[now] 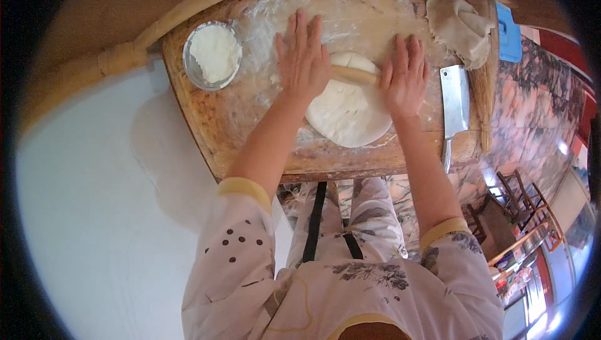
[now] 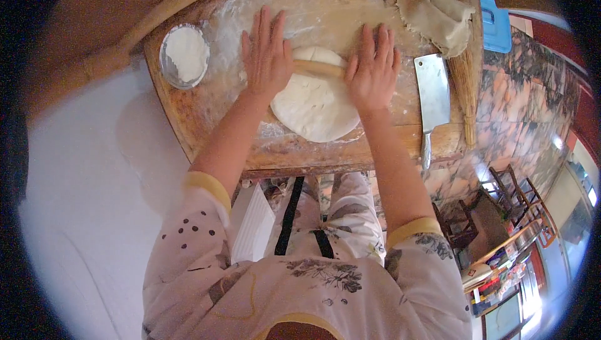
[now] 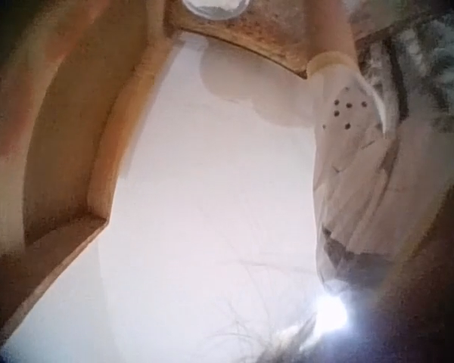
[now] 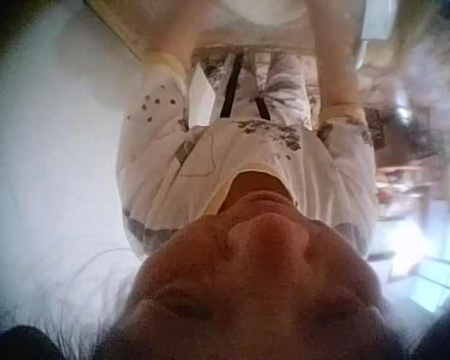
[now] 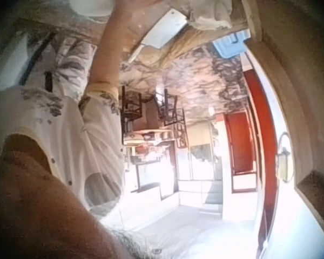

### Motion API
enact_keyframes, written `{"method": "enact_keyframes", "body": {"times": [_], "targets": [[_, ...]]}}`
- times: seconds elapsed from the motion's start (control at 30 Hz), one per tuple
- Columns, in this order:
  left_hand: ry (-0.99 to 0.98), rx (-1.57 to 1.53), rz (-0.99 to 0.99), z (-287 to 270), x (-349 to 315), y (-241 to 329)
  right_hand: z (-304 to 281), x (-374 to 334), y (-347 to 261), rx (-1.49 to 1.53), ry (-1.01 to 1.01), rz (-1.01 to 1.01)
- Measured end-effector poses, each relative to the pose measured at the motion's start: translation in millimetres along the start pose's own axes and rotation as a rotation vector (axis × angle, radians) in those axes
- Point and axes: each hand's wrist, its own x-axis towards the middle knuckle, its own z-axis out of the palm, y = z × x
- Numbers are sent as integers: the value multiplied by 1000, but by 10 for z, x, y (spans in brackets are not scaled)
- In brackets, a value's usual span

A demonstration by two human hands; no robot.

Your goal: The person rolls out a piece of dough on a floured wooden board using a rolling pin, then rolls the flattened dough into a long cylinder and cuts it into several small pieces with a cleaver.

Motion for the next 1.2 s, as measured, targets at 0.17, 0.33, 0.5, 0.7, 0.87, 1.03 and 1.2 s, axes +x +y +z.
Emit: {"method": "enact_keyframes", "body": {"times": [0.17, 0.33, 0.5, 0.7, 0.87, 1.03, 1.2], "targets": [[-16, -22, -53, -57, -184, -52, 0, 37, 50, 35, -12, -42], [-26, -63, -113, -269, -1081, 183, -181, -286, 85, 148, -157, 56], [86, -264, -374, -203, -1375, 211, -125, -195, -196, 211, -237, -109], [107, -48, -344, -96, -855, 16, 129, 257, -287, 160, -26, -117], [134, -8, -313, -39, -495, -145, 329, 598, -266, 81, 8, -197], [188, -93, -302, -88, -153, -300, 401, 815, -286, 113, 62, -223], [122, -70, -260, -136, -1028, 192, 124, 33, -9, 69, -86, -193]]}}
